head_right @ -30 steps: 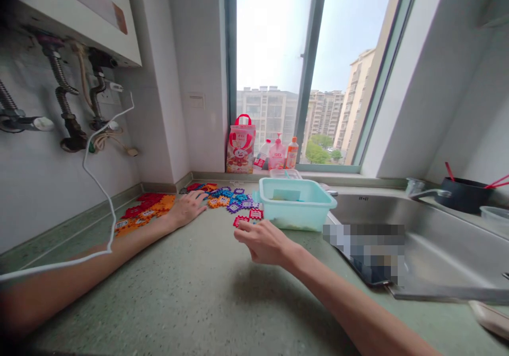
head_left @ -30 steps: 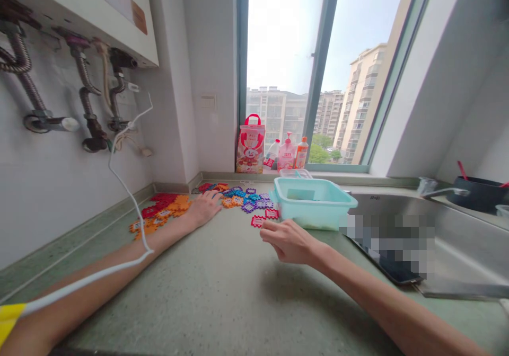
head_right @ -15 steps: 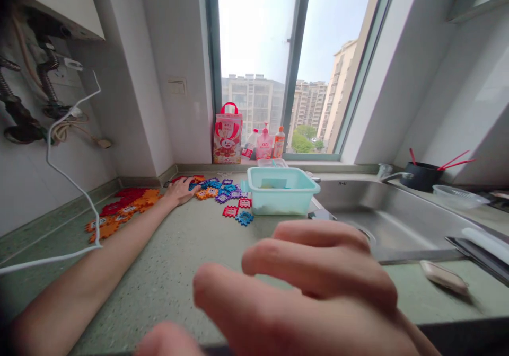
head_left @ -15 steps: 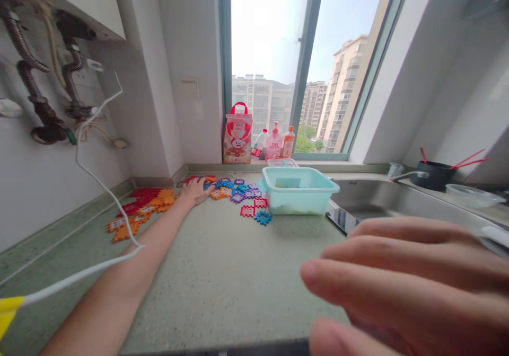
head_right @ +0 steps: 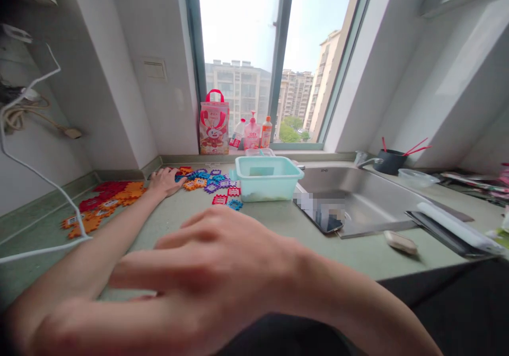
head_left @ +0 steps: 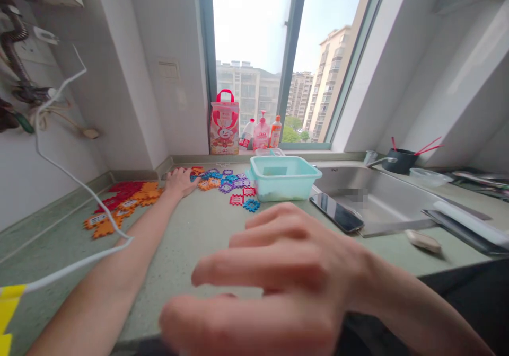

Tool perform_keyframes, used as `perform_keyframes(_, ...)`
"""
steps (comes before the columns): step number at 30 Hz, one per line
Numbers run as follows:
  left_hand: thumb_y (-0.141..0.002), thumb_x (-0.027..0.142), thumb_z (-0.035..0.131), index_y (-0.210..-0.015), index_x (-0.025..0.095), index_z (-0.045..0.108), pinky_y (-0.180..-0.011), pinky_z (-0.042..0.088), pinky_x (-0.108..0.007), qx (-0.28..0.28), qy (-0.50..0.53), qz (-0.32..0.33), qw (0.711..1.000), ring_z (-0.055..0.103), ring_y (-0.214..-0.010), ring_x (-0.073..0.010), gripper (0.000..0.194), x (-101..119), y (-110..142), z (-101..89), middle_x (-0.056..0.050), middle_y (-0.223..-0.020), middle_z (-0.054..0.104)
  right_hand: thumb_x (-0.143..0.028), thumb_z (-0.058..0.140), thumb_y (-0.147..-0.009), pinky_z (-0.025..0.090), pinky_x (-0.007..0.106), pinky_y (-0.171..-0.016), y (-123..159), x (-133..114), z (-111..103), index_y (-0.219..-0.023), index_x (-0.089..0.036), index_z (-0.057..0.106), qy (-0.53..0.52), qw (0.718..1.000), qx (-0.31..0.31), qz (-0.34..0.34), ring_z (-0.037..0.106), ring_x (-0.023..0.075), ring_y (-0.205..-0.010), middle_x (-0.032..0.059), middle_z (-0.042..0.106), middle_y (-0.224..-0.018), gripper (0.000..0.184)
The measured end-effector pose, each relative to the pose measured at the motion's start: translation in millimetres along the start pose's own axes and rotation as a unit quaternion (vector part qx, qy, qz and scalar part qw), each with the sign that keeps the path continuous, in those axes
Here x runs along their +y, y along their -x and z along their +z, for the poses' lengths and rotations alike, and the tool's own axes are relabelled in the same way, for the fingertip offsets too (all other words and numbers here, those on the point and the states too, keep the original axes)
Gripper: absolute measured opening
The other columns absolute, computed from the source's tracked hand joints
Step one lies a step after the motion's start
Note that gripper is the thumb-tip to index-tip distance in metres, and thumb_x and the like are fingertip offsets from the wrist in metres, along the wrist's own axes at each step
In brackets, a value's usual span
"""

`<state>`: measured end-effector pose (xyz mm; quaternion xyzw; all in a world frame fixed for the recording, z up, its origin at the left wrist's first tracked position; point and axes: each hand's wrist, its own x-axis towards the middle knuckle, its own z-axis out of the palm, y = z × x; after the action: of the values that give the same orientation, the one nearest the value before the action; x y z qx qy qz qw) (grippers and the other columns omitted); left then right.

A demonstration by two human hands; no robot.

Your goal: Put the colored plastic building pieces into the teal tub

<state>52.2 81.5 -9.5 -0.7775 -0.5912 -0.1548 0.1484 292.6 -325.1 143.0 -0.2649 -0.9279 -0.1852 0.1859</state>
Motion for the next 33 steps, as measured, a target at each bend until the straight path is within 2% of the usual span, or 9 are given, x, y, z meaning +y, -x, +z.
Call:
perform_keyframes(2,-0.095,0.061,0.048,-0.13,0.017,0.07,-0.108,0.041,-0.055,0.006,-0.005,0.007,1.0,0.056,-0.127,-0.0403,0.061,1,2,-1.3,-0.021,-0.132,0.067,-0.032,0.047,-0.112,0.046,0.026,-0.061,-13,32,35,-0.103,-0.031,0.071,0.02,0.999,0.023,-0.026,0.06,0.0129,-0.062,-0.002,0.068,-0.08,0.026)
perform_keyframes(5,-0.094,0.057,0.05,-0.122,0.018,0.074,-0.107,0.041,-0.051,0.013,-0.008,0.013,1.0,0.058,-0.125,-0.038,0.053,2,5,-2.8,-0.019,-0.128,0.069,-0.027,0.045,-0.111,0.038,0.029,-0.058,1,83,105,-0.085,-0.021,0.062,0.06,0.998,0.009,0.031,0.059,0.0156,-0.061,0.0018,0.066,-0.074,0.032)
perform_keyframes(9,-0.095,0.055,0.052,-0.112,0.017,0.074,-0.104,0.043,-0.048,0.025,-0.011,0.022,0.999,0.06,-0.121,-0.0362,0.047,3,7,-5.1,-0.018,-0.123,0.07,-0.019,0.051,-0.107,0.034,0.027,-0.059,38,127,162,-0.097,-0.019,0.063,0.037,0.986,-0.05,0.158,0.065,0.017,-0.071,0.0039,0.072,-0.09,0.015)
perform_keyframes(11,-0.095,0.053,0.052,-0.109,0.017,0.073,-0.102,0.044,-0.046,0.026,-0.013,0.024,0.999,0.062,-0.118,-0.0349,0.044,5,9,-7.3,-0.017,-0.12,0.071,-0.015,0.053,-0.104,0.039,0.026,-0.063,47,134,167,-0.108,-0.019,0.064,0.013,0.976,-0.051,0.213,0.068,0.0183,-0.078,0.0047,0.074,-0.098,0.012)
perform_keyframes(13,-0.096,0.051,0.052,-0.111,0.017,0.071,-0.1,0.045,-0.045,0.025,-0.017,0.029,0.999,0.063,-0.117,-0.0343,0.042,7,13,-10.7,-0.017,-0.119,0.071,-0.011,0.056,-0.1,0.047,0.026,-0.076,50,136,165,-0.128,-0.019,0.061,-0.023,0.969,-0.027,0.244,0.071,0.021,-0.094,0.0077,0.073,-0.117,0.029)
perform_keyframes(15,-0.097,0.048,0.052,-0.114,0.016,0.069,-0.099,0.045,-0.045,0.025,-0.02,0.036,0.999,0.064,-0.116,-0.0342,0.04,9,21,-15.2,-0.018,-0.118,0.072,-0.009,0.061,-0.097,0.051,0.03,-0.092,51,138,164,-0.143,-0.021,0.055,-0.065,0.969,-0.006,0.24,0.069,0.0243,-0.113,0.0106,0.068,-0.134,0.048)
perform_keyframes(18,-0.097,0.043,0.053,-0.116,0.016,0.067,-0.099,0.044,-0.045,0.029,-0.033,0.062,0.997,0.066,-0.113,-0.0331,0.036,8,40,-23.6,-0.017,-0.118,0.072,-0.008,0.064,-0.094,0.05,0.034,-0.106,53,141,168,-0.143,-0.022,0.058,-0.12,0.968,0.001,0.219,0.065,0.026,-0.125,0.011,0.065,-0.14,0.051)
perform_keyframes(27,-0.101,0.041,0.053,-0.12,0.019,0.067,-0.091,0.05,-0.043,0.03,0.008,0.203,0.979,0.071,-0.1,-0.0301,0.032,14,101,-50.5,-0.011,-0.11,0.076,-0.007,0.061,-0.093,0.055,0.035,-0.097,55,149,166,-0.132,-0.019,0.069,-0.174,0.96,0.036,0.218,0.072,0.0243,-0.106,0.0105,0.073,-0.126,0.041)
perform_keyframes(33,-0.1,0.048,0.058,-0.127,0.022,0.069,-0.108,0.047,-0.041,0.026,0.089,0.32,0.943,0.065,-0.122,-0.0283,0.039,33,111,-62.8,-0.01,-0.128,0.073,-0.008,0.06,-0.093,0.057,0.034,-0.091,58,153,169,-0.128,-0.02,0.071,-0.19,0.955,0.051,0.223,0.075,0.0217,-0.095,0.0093,0.075,-0.12,0.04)
